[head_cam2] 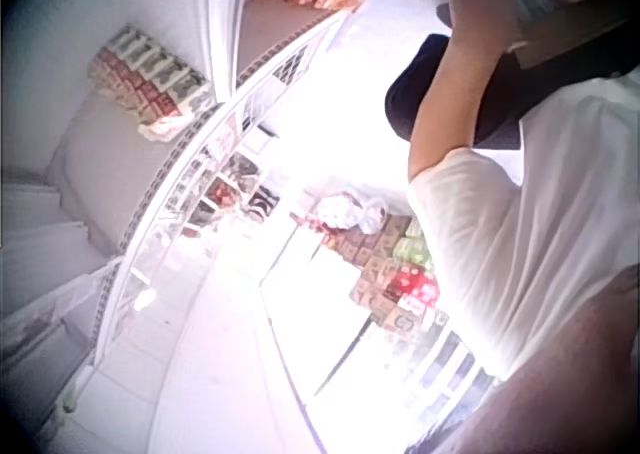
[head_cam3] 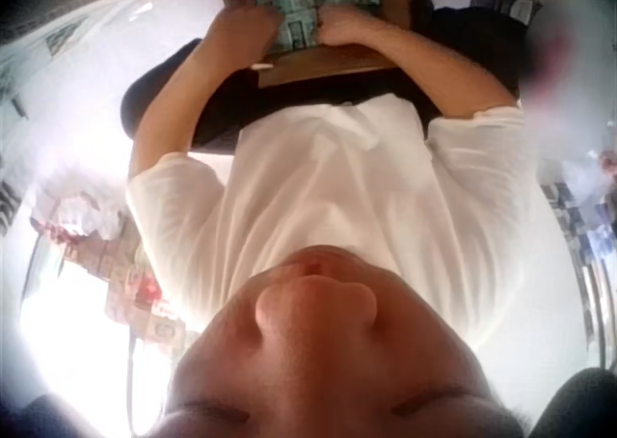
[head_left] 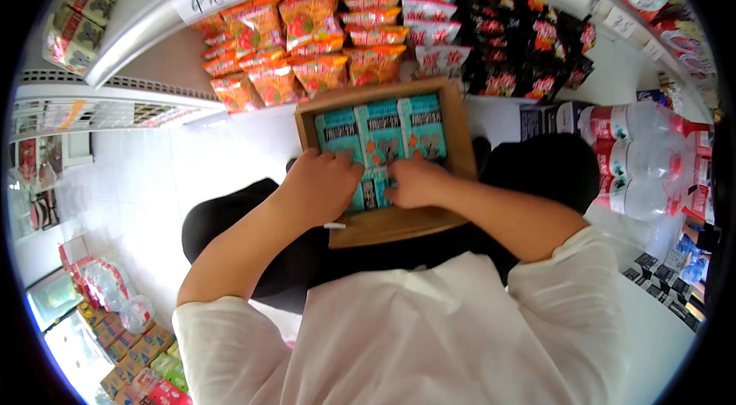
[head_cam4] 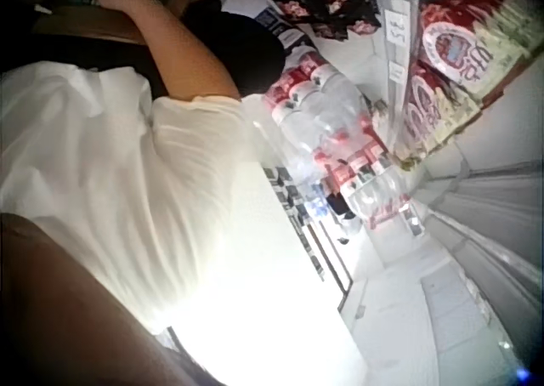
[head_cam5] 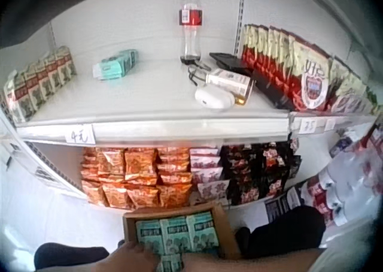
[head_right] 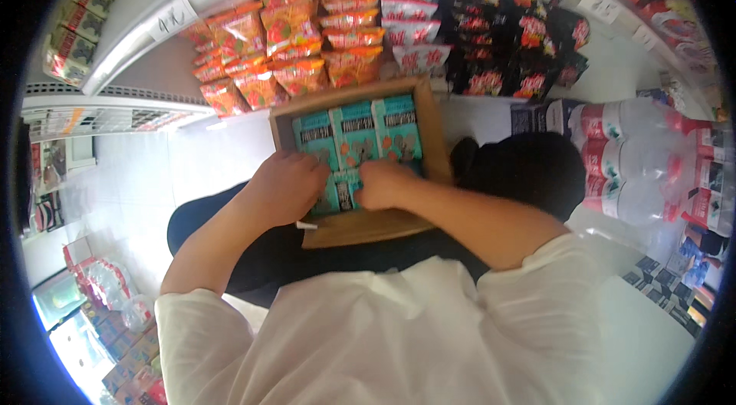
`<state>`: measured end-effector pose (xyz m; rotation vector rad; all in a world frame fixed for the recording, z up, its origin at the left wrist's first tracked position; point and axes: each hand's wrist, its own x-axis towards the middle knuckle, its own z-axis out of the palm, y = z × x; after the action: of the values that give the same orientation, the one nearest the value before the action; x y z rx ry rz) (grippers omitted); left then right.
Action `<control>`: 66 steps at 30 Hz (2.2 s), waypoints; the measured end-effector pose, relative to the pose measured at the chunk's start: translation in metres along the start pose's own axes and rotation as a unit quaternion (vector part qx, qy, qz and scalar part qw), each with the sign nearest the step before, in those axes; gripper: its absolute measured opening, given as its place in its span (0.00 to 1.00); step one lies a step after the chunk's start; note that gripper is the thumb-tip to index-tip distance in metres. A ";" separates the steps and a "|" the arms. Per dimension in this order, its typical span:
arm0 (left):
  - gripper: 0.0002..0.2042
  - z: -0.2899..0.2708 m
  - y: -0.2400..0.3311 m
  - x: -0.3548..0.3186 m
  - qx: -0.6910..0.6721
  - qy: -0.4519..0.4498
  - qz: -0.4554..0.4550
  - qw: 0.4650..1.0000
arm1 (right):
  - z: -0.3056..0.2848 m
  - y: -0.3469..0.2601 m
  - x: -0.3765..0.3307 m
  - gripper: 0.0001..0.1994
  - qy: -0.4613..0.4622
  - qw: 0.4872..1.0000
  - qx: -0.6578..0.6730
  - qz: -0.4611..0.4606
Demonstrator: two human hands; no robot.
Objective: The person sits on the floor and restocks snack boxes and packets onto a store shelf. They take items from a cardboard box and place them neatly on the shelf, organizing them by type.
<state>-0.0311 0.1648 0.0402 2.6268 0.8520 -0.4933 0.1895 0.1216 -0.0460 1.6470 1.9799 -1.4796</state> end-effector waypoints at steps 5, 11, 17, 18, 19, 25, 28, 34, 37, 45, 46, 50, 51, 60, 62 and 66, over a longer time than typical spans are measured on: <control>0.11 -0.079 -0.019 0.000 -0.139 0.371 0.052 0.916 | -0.050 -0.028 -0.035 0.22 0.131 0.983 -0.057 -0.114; 0.08 -0.204 -0.094 0.006 -0.208 0.600 -0.038 0.772 | -0.069 -0.019 -0.039 0.21 0.252 0.952 -0.149 -0.093; 0.44 -0.301 -0.231 0.078 0.052 0.575 -0.305 0.757 | -0.071 -0.022 -0.035 0.18 0.211 0.960 -0.153 -0.100; 0.46 -0.308 -0.230 0.094 0.002 0.539 -0.330 0.775 | -0.072 -0.016 -0.034 0.17 0.218 0.960 -0.148 -0.098; 0.48 -0.314 -0.225 0.108 -0.044 0.499 -0.355 0.789 | -0.071 -0.012 -0.034 0.16 0.224 0.959 -0.142 -0.099; 0.50 -0.313 -0.211 0.106 -0.118 0.463 -0.354 0.804 | -0.081 -0.001 -0.038 0.17 0.231 0.957 -0.139 -0.110; 0.46 -0.296 -0.169 0.071 -0.189 0.498 -0.291 0.795 | -0.084 0.002 -0.042 0.17 0.261 0.949 -0.131 -0.120; 0.35 -0.258 -0.092 -0.008 -0.198 0.554 -0.090 0.804 | -0.093 0.002 -0.054 0.17 0.317 0.936 -0.096 -0.123; 0.39 -0.217 -0.058 -0.036 -0.231 0.536 0.016 0.812 | -0.109 -0.001 -0.064 0.18 0.320 0.937 0.019 -0.141; 0.40 -0.089 -0.019 -0.016 -0.273 0.294 0.126 0.907 | -0.129 -0.013 -0.087 0.29 0.029 0.802 0.584 -0.125; 0.40 -0.080 -0.015 -0.011 -0.282 0.265 0.116 0.915 | -0.123 -0.014 -0.086 0.30 0.049 0.834 0.540 -0.103; 0.39 -0.051 -0.014 0.001 -0.252 0.202 0.087 0.943 | -0.094 0.007 -0.072 0.31 0.129 0.896 0.420 -0.064; 0.39 -0.051 -0.015 0.002 -0.193 0.208 0.098 0.954 | -0.094 0.019 -0.071 0.29 0.125 0.921 0.366 -0.047; 0.21 -0.043 -0.064 -0.013 -0.180 0.111 0.062 0.975 | -0.043 0.041 -0.076 0.24 0.140 0.977 0.112 0.113; 0.20 -0.038 -0.067 -0.013 -0.181 0.104 0.065 0.976 | -0.036 0.050 -0.070 0.26 0.112 0.973 0.162 0.119; 0.19 -0.035 -0.069 -0.014 -0.200 0.073 0.066 0.975 | -0.048 0.035 -0.068 0.14 0.090 0.983 -0.060 0.147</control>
<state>-0.0766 0.2252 0.0624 2.3433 0.7244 -0.0798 0.2643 0.1102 0.0028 1.9750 1.7700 -1.1205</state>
